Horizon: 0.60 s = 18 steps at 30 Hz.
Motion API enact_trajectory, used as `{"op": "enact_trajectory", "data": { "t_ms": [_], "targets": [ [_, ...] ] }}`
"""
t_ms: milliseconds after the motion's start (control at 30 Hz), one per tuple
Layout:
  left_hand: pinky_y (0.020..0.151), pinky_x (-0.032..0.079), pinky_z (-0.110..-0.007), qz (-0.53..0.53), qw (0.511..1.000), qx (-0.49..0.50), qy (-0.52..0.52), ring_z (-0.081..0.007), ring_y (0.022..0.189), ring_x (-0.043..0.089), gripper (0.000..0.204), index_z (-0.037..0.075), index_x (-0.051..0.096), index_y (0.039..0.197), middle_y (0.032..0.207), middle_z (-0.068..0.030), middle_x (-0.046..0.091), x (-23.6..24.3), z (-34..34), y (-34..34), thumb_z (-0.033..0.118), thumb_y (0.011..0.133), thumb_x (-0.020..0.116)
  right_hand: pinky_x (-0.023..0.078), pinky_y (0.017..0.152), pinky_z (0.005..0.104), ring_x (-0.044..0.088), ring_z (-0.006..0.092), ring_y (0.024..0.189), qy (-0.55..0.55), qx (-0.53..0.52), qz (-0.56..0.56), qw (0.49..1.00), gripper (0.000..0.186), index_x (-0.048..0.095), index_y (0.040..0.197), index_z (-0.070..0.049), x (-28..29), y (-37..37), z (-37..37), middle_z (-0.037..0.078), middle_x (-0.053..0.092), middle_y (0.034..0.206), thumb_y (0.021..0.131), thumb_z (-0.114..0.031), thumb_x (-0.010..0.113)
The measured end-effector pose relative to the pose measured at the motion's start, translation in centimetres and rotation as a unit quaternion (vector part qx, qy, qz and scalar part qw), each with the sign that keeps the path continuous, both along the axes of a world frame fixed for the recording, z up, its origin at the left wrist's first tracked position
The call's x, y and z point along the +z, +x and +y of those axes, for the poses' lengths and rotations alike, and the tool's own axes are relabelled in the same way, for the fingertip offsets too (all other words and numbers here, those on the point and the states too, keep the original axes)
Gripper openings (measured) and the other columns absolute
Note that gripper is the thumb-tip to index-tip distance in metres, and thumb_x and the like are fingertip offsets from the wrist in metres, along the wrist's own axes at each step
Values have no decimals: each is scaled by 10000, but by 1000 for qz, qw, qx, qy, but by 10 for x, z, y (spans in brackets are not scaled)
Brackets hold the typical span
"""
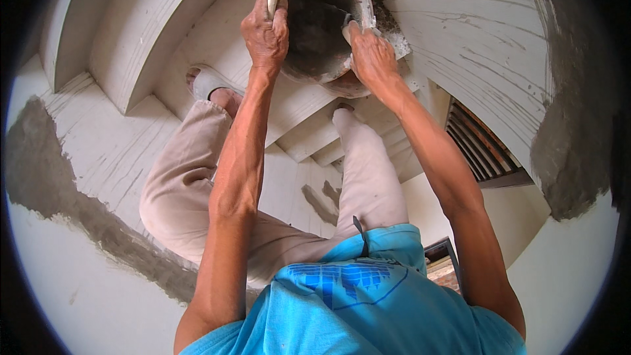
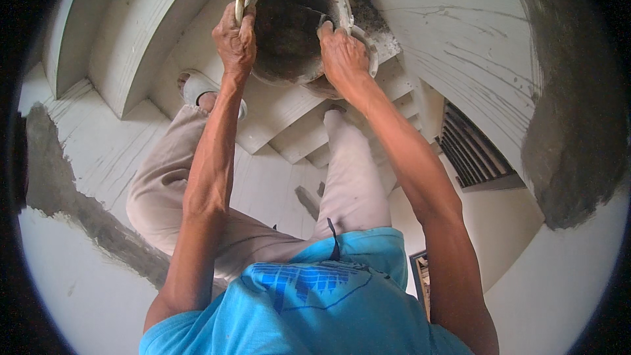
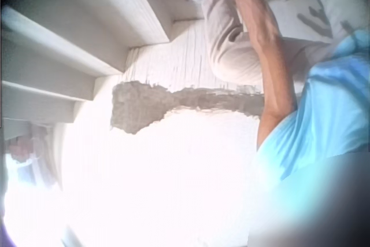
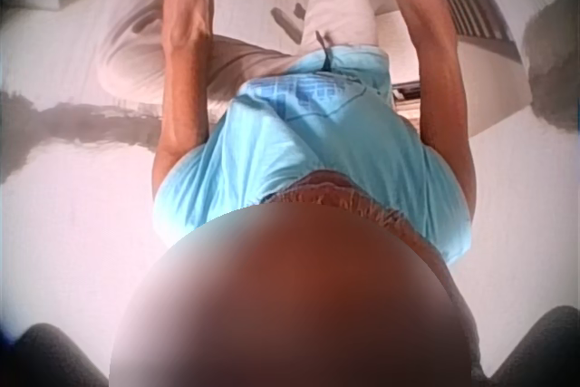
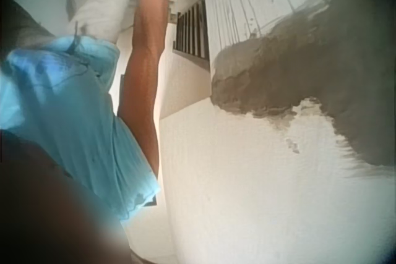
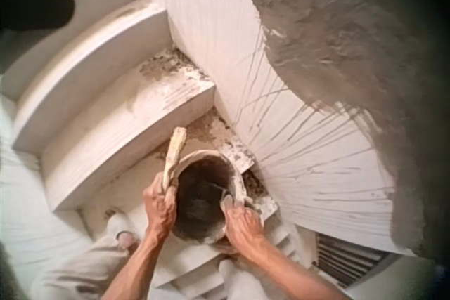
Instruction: The person applies plaster to a curved wall using a trowel and a brush. They scoop plaster from a bucket, spread it on the wall, and smooth the surface. The person also mixes plaster in the bucket and transfers it between containers.
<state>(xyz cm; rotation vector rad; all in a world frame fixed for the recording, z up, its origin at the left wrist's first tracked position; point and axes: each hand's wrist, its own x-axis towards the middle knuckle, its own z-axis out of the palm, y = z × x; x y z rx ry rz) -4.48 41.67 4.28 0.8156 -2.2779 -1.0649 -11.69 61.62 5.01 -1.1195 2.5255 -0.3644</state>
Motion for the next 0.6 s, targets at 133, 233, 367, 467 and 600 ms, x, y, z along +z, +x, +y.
{"op": "enact_trajectory", "data": {
  "t_ms": [133,233,367,467,600],
  "targets": [
    [627,491,-436,-18,1000,7,17,-429,675,625,149,22,633,947,746,-236,624,0,-2,0,166,907,631,606,683,436,721,376,810,47,32,17,998,316,528,1159,62,-17,10,-5,234,669,903,854,11,592],
    [625,487,-440,-8,1000,-6,4,-431,674,623,155,22,637,945,743,-236,623,-2,-5,1,174,911,632,597,706,445,715,376,813,60,60,-11,996,411,516,1235,46,-18,23,1,228,663,919,839,-3,614],
    [627,481,-457,-7,1000,1,15,-436,676,621,158,25,639,940,743,-239,623,1,-4,-2,180,913,627,568,779,478,696,396,853,65,41,-62,995,626,496,1387,-52,-14,22,8,240,642,1002,791,-16,684],
    [629,478,-467,-19,1000,3,20,-439,680,622,156,30,642,943,739,-239,624,4,-5,-3,182,911,624,563,794,485,681,388,897,79,7,-68,994,699,476,1439,-134,3,17,15,214,610,1038,786,-11,695],
    [626,475,-472,-15,1000,0,-3,-443,677,616,152,34,642,935,736,-237,624,-3,-11,-4,182,906,629,578,738,450,666,361,899,56,17,-19,998,622,503,1390,-158,8,22,30,198,584,1040,813,16,655]
  ]
}}
